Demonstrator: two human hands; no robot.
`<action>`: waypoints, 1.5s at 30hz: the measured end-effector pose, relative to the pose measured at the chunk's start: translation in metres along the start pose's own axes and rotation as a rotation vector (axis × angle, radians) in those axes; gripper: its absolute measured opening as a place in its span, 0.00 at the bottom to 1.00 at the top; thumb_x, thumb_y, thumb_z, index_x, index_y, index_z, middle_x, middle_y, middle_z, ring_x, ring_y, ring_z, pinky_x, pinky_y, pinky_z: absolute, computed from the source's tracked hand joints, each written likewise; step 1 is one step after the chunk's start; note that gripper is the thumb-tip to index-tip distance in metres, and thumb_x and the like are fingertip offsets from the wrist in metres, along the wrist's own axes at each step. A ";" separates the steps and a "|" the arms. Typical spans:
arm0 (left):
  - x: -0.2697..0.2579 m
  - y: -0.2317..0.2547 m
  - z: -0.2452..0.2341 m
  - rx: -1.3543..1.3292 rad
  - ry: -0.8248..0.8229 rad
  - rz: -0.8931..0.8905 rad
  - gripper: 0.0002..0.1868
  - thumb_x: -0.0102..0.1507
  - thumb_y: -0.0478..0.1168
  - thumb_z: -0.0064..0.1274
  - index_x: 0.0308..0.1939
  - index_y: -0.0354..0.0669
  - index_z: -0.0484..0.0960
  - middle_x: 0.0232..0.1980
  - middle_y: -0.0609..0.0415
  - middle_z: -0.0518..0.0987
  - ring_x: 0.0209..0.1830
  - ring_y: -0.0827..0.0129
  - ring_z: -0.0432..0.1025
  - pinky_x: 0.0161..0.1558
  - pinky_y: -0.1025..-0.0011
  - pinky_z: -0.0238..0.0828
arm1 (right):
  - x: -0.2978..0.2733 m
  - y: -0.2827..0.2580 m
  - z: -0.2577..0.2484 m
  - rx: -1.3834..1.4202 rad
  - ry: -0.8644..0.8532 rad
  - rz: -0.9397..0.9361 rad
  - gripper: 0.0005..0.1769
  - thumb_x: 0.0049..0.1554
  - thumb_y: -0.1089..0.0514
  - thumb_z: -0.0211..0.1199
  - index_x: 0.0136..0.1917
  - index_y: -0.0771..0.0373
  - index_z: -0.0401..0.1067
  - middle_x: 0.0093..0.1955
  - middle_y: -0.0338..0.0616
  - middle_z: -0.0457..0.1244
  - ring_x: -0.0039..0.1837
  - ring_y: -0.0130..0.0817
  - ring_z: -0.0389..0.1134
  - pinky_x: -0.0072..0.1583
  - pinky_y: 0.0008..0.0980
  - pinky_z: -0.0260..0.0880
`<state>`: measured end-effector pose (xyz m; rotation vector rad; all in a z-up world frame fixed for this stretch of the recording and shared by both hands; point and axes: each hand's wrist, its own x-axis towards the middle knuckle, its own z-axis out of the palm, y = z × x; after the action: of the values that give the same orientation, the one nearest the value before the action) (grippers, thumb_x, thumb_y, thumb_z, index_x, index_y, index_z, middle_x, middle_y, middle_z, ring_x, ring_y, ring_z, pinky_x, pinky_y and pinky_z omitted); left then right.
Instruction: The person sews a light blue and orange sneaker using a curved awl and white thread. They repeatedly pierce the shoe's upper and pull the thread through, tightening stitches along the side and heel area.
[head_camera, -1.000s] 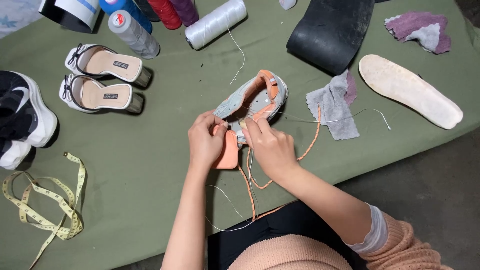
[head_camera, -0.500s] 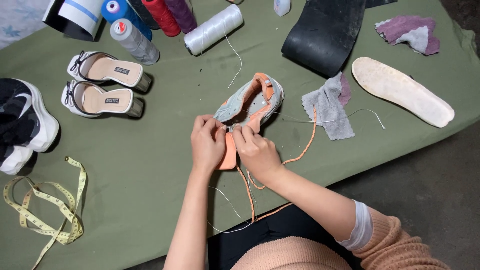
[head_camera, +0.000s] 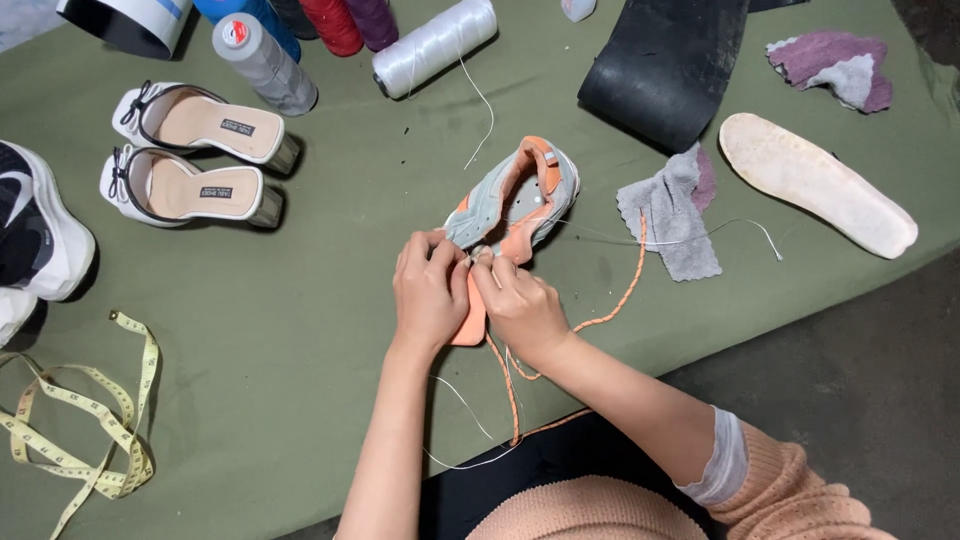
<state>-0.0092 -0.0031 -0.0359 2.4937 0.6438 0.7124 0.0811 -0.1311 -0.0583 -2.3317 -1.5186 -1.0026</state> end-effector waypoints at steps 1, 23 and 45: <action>-0.001 -0.001 -0.003 0.000 -0.003 -0.001 0.05 0.60 0.34 0.59 0.32 0.45 0.77 0.44 0.54 0.73 0.54 0.51 0.76 0.55 0.56 0.73 | 0.005 -0.001 -0.004 0.001 -0.002 0.002 0.13 0.56 0.59 0.54 0.53 0.51 0.74 0.36 0.27 0.54 0.28 0.21 0.61 0.36 0.19 0.68; 0.021 0.030 -0.037 -0.311 0.128 -0.364 0.15 0.67 0.46 0.55 0.27 0.45 0.76 0.44 0.49 0.84 0.48 0.51 0.81 0.50 0.58 0.76 | 0.039 0.012 -0.011 0.330 -0.004 0.160 0.08 0.66 0.47 0.58 0.50 0.52 0.70 0.46 0.44 0.67 0.42 0.40 0.74 0.39 0.34 0.75; 0.057 0.005 -0.017 -0.646 -0.050 -0.784 0.05 0.54 0.40 0.66 0.34 0.47 0.91 0.31 0.60 0.78 0.23 0.82 0.57 0.29 0.81 0.60 | 0.014 0.012 -0.032 0.618 -0.078 0.367 0.14 0.66 0.48 0.60 0.56 0.60 0.69 0.51 0.46 0.64 0.49 0.52 0.73 0.43 0.44 0.75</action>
<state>0.0260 0.0294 0.0000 1.4890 1.0713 0.4427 0.0806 -0.1421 -0.0228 -2.0869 -1.1397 -0.2953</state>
